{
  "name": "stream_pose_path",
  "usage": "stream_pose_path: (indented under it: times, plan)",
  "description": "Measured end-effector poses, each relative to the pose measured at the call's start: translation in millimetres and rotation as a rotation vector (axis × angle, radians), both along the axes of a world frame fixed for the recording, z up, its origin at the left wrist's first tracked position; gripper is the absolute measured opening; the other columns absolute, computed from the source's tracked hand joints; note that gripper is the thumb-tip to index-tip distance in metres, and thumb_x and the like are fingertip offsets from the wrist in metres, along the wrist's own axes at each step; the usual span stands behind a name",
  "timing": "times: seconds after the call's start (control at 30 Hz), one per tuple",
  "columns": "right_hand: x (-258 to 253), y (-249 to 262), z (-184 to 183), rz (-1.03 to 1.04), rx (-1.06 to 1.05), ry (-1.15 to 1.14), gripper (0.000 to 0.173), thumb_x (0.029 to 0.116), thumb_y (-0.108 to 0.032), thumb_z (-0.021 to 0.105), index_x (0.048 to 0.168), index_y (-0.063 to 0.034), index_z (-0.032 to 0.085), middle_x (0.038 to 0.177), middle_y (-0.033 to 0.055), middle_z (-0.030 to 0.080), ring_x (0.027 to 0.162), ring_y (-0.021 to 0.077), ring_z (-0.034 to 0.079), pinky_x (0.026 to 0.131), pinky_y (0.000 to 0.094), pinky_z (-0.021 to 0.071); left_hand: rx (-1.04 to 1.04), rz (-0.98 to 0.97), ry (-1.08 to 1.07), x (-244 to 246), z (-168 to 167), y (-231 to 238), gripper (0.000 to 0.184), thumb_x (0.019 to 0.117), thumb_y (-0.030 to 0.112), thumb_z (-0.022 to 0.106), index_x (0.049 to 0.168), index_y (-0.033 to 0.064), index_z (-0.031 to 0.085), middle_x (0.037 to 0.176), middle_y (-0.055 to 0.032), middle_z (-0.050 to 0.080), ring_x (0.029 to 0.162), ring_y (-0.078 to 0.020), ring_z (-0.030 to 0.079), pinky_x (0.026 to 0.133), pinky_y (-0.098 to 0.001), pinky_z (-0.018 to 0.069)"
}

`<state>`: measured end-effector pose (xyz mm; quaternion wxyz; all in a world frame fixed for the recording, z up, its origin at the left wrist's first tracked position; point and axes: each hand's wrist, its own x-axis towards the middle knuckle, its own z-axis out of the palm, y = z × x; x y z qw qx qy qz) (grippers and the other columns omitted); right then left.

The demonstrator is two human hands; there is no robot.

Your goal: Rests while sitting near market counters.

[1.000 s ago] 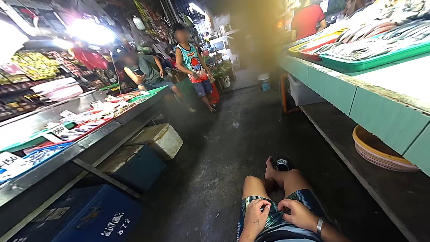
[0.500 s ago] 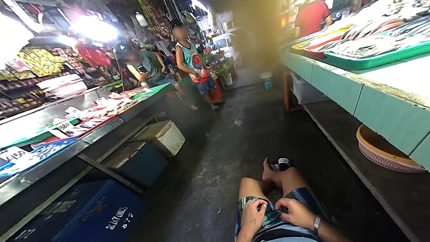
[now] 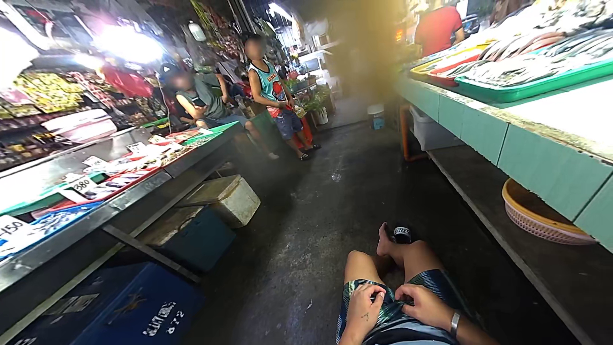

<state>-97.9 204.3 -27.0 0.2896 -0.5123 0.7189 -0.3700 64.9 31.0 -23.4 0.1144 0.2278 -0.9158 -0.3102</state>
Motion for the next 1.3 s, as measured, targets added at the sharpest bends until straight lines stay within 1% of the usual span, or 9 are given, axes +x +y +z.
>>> stream_pose_path:
  times: [0.3,0.5,0.57,0.7,0.83,1.0,1.1,1.2,1.3]
  plan:
    - [5,-15,4,0.076,0.022,0.047,0.027,0.0909,-0.023,0.069,0.116,-0.0125,0.072,0.112,0.0060,0.071,0.106,0.0178,0.067,0.098,0.0397,0.0540,0.021,0.095,0.012,15,-6,-11,0.026,0.1010,0.038,0.055,0.106,0.0271,0.078,0.109,0.0118,0.073,0.112,-0.0032,0.063,0.104,-0.0340,0.0483]
    - [2,-8,3,0.040,0.022,0.032,0.027,0.0906,-0.022,0.070,0.115,-0.0114,0.072,0.113,0.0071,0.071,0.106,0.0189,0.067,0.098,0.0412,0.0542,0.020,0.053,0.005,7,-1,-6,0.027,0.1013,0.038,0.054,0.106,0.0266,0.078,0.109,0.0115,0.073,0.112,-0.0035,0.063,0.105,-0.0350,0.0475]
    - [0,-3,1,0.019,0.009,0.018,0.027,0.0901,-0.021,0.070,0.115,-0.0107,0.072,0.112,0.0075,0.071,0.105,0.0189,0.068,0.097,0.0409,0.0546,0.014,0.026,0.011,2,0,-3,0.027,0.1013,0.039,0.054,0.106,0.0268,0.078,0.109,0.0116,0.073,0.111,-0.0037,0.063,0.104,-0.0342,0.0478]
    - [-1,1,1,0.000,-0.005,-0.001,0.028,0.0897,-0.020,0.069,0.115,-0.0087,0.072,0.111,0.0093,0.071,0.103,0.0202,0.068,0.096,0.0418,0.0546,0.004,-0.014,-0.011,-3,2,2,0.029,0.1020,0.040,0.053,0.109,0.0266,0.078,0.112,0.0113,0.073,0.113,-0.0042,0.063,0.106,-0.0348,0.0464]
    - [1,-4,-1,0.020,-0.018,0.020,0.026,0.0895,-0.022,0.070,0.114,-0.0116,0.072,0.109,0.0064,0.071,0.101,0.0171,0.068,0.094,0.0387,0.0554,-0.004,0.030,-0.014,4,-3,-4,0.029,0.1018,0.041,0.053,0.108,0.0275,0.078,0.110,0.0112,0.073,0.113,-0.0040,0.063,0.105,-0.0345,0.0468]
    - [7,-17,6,0.082,0.020,0.043,0.026,0.0910,-0.022,0.069,0.115,-0.0118,0.072,0.111,0.0064,0.071,0.103,0.0172,0.067,0.096,0.0391,0.0545,0.032,0.095,-0.014,18,-1,-12,0.027,0.1010,0.037,0.054,0.107,0.0261,0.078,0.111,0.0098,0.073,0.112,-0.0044,0.063,0.106,-0.0351,0.0471]
    - [8,-18,7,0.084,0.028,0.040,0.027,0.0907,-0.021,0.069,0.116,-0.0116,0.072,0.112,0.0067,0.071,0.106,0.0179,0.067,0.098,0.0397,0.0541,0.038,0.093,0.008,18,-1,-11,0.027,0.1011,0.037,0.055,0.106,0.0259,0.078,0.110,0.0110,0.073,0.111,-0.0032,0.063,0.105,-0.0338,0.0480]
    - [5,-11,5,0.050,0.019,0.025,0.027,0.0905,-0.022,0.070,0.115,-0.0111,0.072,0.112,0.0068,0.071,0.105,0.0178,0.067,0.097,0.0395,0.0545,0.017,0.069,0.012,12,-1,-7,0.027,0.1013,0.038,0.054,0.106,0.0259,0.078,0.109,0.0111,0.073,0.111,-0.0035,0.063,0.104,-0.0338,0.0480]
    - [1,-3,-1,0.013,-0.010,0.021,0.026,0.0899,-0.021,0.070,0.113,-0.0109,0.073,0.109,0.0068,0.071,0.102,0.0175,0.068,0.095,0.0392,0.0550,0.015,0.023,0.003,4,1,-2,0.028,0.1018,0.039,0.054,0.107,0.0253,0.078,0.110,0.0104,0.073,0.112,-0.0040,0.063,0.105,-0.0338,0.0472]
